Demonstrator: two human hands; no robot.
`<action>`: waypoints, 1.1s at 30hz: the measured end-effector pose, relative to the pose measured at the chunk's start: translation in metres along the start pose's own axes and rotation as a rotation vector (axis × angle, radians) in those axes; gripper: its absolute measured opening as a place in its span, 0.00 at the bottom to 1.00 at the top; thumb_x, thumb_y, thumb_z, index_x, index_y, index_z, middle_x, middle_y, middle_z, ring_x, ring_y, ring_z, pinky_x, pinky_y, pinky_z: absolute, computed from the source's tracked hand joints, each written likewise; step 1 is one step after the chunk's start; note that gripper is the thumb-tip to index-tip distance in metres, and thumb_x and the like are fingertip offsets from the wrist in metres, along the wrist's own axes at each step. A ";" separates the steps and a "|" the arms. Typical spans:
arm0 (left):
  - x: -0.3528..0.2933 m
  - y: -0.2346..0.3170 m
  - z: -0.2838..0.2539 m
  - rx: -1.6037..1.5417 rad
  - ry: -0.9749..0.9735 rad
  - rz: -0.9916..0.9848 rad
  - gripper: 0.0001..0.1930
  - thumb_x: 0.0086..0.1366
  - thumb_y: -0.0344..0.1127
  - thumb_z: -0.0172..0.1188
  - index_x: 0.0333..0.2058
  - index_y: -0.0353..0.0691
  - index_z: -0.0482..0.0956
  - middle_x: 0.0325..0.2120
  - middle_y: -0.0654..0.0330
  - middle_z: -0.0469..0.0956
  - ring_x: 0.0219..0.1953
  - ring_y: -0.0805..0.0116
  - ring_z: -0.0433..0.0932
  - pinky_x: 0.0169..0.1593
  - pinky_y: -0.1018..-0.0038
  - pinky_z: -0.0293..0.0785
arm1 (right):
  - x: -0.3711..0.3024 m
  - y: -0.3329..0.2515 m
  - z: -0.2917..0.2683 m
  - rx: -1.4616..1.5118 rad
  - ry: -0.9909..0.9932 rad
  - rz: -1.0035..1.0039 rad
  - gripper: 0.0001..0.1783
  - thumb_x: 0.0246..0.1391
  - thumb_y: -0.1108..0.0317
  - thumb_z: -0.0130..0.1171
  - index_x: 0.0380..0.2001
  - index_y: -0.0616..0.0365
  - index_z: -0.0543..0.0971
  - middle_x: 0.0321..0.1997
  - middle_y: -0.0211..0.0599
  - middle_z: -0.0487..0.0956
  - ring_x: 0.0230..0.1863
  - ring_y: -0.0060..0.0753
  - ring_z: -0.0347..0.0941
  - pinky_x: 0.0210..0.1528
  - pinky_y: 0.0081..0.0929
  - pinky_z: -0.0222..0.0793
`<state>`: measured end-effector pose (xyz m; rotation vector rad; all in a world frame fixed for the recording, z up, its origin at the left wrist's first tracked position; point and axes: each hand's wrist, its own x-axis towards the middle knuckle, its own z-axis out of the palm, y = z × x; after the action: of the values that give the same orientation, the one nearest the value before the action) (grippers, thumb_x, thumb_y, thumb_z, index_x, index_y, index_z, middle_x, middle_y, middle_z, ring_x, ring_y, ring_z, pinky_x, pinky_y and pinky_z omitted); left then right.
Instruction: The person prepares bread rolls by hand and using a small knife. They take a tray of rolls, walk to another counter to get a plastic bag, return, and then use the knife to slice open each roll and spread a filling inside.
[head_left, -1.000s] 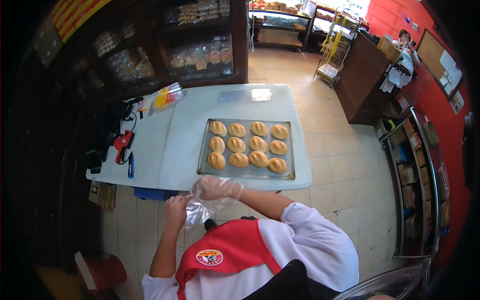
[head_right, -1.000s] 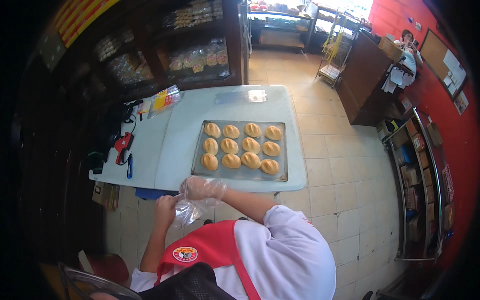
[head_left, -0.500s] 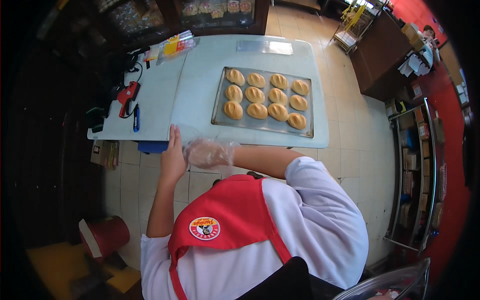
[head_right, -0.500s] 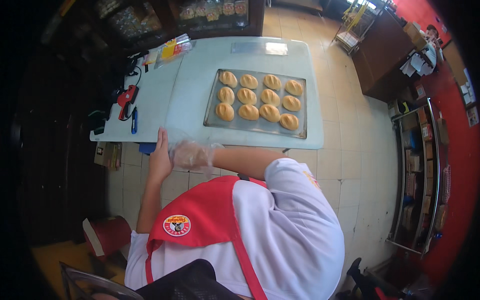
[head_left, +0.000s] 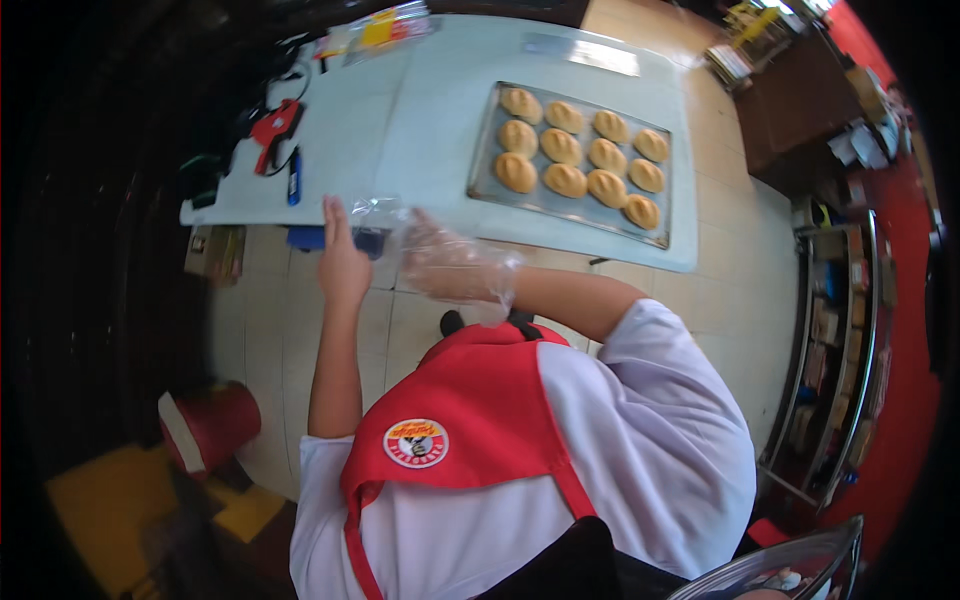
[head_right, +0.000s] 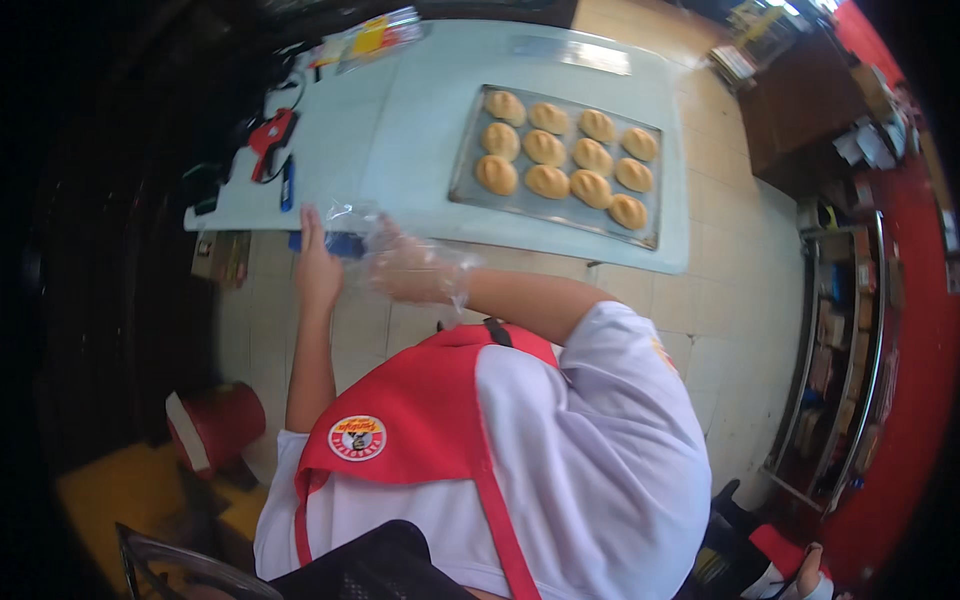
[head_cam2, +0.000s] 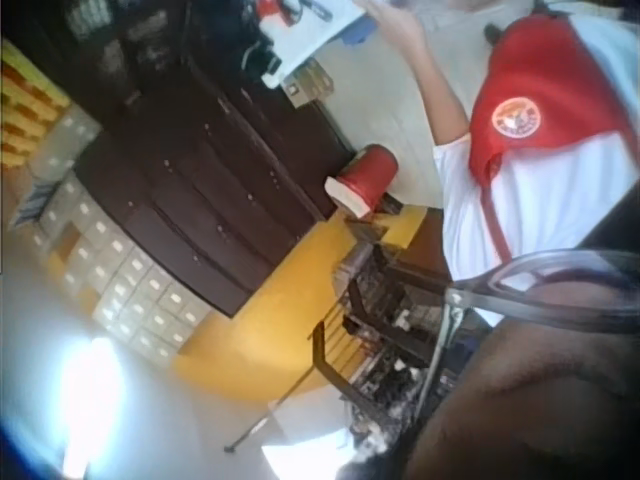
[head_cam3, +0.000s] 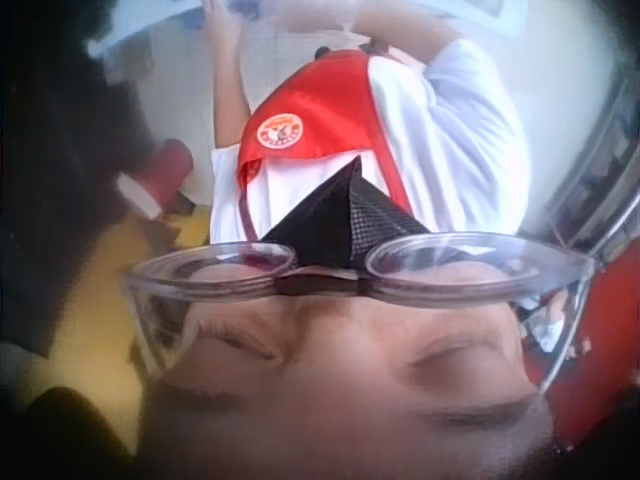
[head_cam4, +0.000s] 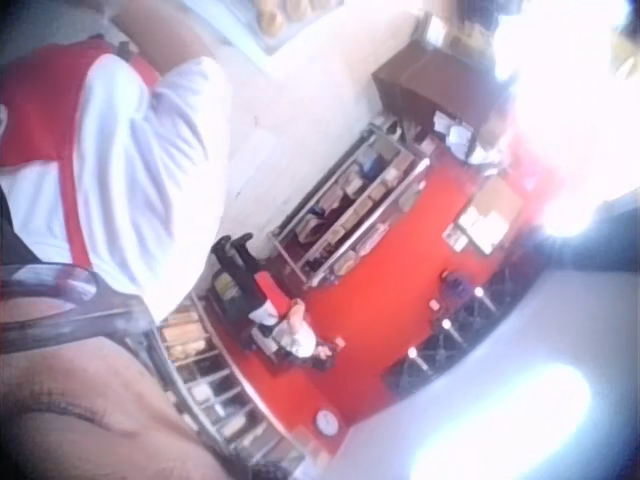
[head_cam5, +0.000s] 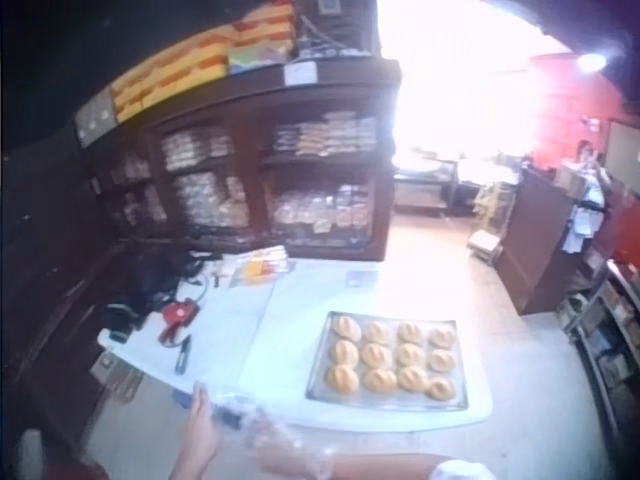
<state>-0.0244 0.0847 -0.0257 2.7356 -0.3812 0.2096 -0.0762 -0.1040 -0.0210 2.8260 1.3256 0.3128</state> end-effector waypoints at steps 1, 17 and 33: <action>0.006 0.012 -0.006 0.003 -0.037 0.003 0.39 0.53 0.22 0.49 0.65 0.43 0.50 0.68 0.63 0.47 0.29 0.52 0.78 0.27 0.66 0.73 | -0.008 0.004 -0.014 0.055 -0.055 0.020 0.24 0.41 0.66 0.55 0.39 0.75 0.75 0.23 0.49 0.79 0.23 0.45 0.76 0.49 0.54 0.67; 0.007 0.035 0.020 -0.055 0.131 0.238 0.34 0.52 0.24 0.49 0.62 0.38 0.59 0.64 0.57 0.56 0.21 0.59 0.77 0.23 0.72 0.72 | 0.016 -0.016 0.039 0.340 0.625 0.728 0.28 0.51 0.77 0.49 0.57 0.71 0.62 0.56 0.61 0.67 0.56 0.56 0.67 0.57 0.45 0.64; -0.039 0.067 0.023 -0.172 0.007 0.811 0.26 0.51 0.25 0.52 0.53 0.34 0.72 0.63 0.55 0.60 0.17 0.66 0.72 0.23 0.70 0.72 | 0.075 0.055 0.048 0.542 -0.051 0.905 0.45 0.45 0.73 0.56 0.67 0.55 0.50 0.70 0.56 0.45 0.67 0.60 0.51 0.65 0.41 0.57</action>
<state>-0.0789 0.0254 -0.0314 2.2644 -1.4142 0.3671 0.0211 -0.0785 -0.0503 3.6716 0.0060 -0.1678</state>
